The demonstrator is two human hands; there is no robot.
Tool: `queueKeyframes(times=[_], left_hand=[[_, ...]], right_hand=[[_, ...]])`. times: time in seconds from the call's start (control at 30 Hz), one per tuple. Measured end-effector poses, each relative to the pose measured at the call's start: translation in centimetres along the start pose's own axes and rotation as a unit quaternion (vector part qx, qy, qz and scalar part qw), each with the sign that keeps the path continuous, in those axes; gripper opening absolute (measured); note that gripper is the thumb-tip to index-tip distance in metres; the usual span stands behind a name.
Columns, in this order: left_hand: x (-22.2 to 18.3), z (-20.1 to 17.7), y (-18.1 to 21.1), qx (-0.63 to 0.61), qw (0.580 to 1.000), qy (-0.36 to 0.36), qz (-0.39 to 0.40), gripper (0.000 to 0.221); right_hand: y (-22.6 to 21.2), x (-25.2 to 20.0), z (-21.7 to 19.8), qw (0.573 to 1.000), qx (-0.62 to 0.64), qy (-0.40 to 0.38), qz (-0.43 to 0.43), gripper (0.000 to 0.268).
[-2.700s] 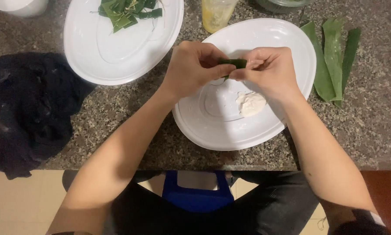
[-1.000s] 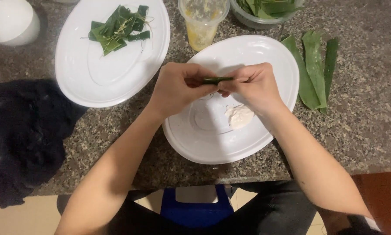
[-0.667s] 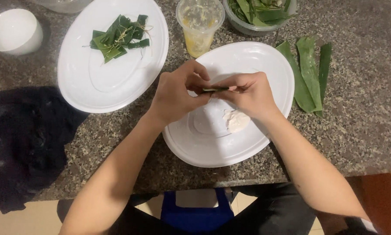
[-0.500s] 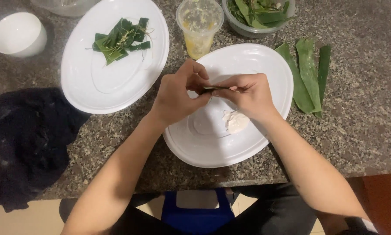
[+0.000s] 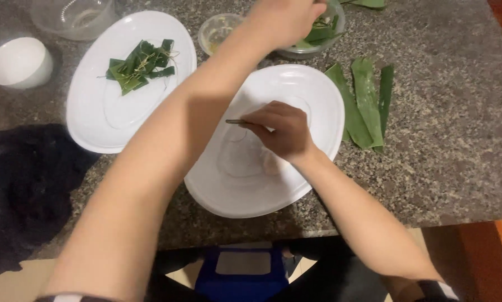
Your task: Filling long green leaves with a white paste and folding them into small packets.
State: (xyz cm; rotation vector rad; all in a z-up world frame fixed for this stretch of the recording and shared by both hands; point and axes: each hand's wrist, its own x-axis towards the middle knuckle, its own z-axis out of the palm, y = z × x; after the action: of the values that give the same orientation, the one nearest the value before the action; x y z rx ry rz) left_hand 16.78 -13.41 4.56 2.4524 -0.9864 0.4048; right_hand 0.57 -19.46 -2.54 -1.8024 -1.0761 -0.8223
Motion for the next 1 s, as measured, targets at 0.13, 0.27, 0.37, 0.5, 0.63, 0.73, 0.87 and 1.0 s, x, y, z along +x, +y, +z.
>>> queueKeyframes(times=[0.13, 0.27, 0.37, 0.5, 0.63, 0.73, 0.87, 1.0], left_hand=[[5.5, 3.9, -1.6, 0.154, 0.968, -0.198, 0.014, 0.010], [4.4, 2.4, 1.2, 0.150, 0.936, -0.314, -0.046, 0.043], [4.2, 3.4, 0.8, 0.084, 0.952, -0.285, -0.072, 0.056], [5.3, 7.4, -1.5, 0.044, 0.968, -0.214, -0.126, 0.019], [5.5, 7.9, -2.0, 0.072, 0.973, -0.180, -0.121, 0.021], [5.3, 6.6, -1.9, 0.076, 0.968, -0.191, -0.144, 0.014], [6.0, 6.7, -4.2, 0.004, 0.970, -0.171, -0.175, 0.027], [7.4, 8.9, -8.4, -0.108, 0.981, -0.059, -0.151, 0.025]], right_hand=[[0.1, -0.1, -0.3, 0.998, -0.031, -0.046, -0.014, 0.009], [-0.1, -0.2, -0.2, 0.994, -0.079, -0.050, -0.064, 0.003], [-0.4, 0.2, -0.4, 0.992, -0.091, -0.051, -0.072, 0.008], [-0.3, 0.0, -0.5, 0.992, -0.098, -0.056, -0.062, 0.011], [-0.2, -0.1, -0.5, 0.991, -0.109, -0.057, -0.058, 0.014], [-0.3, 0.1, -0.5, 0.992, -0.096, -0.049, -0.061, 0.013], [-0.4, 0.2, -0.5, 0.991, -0.104, -0.056, -0.067, 0.007], [-0.3, 0.0, -0.5, 0.990, -0.109, -0.055, -0.067, 0.003]])
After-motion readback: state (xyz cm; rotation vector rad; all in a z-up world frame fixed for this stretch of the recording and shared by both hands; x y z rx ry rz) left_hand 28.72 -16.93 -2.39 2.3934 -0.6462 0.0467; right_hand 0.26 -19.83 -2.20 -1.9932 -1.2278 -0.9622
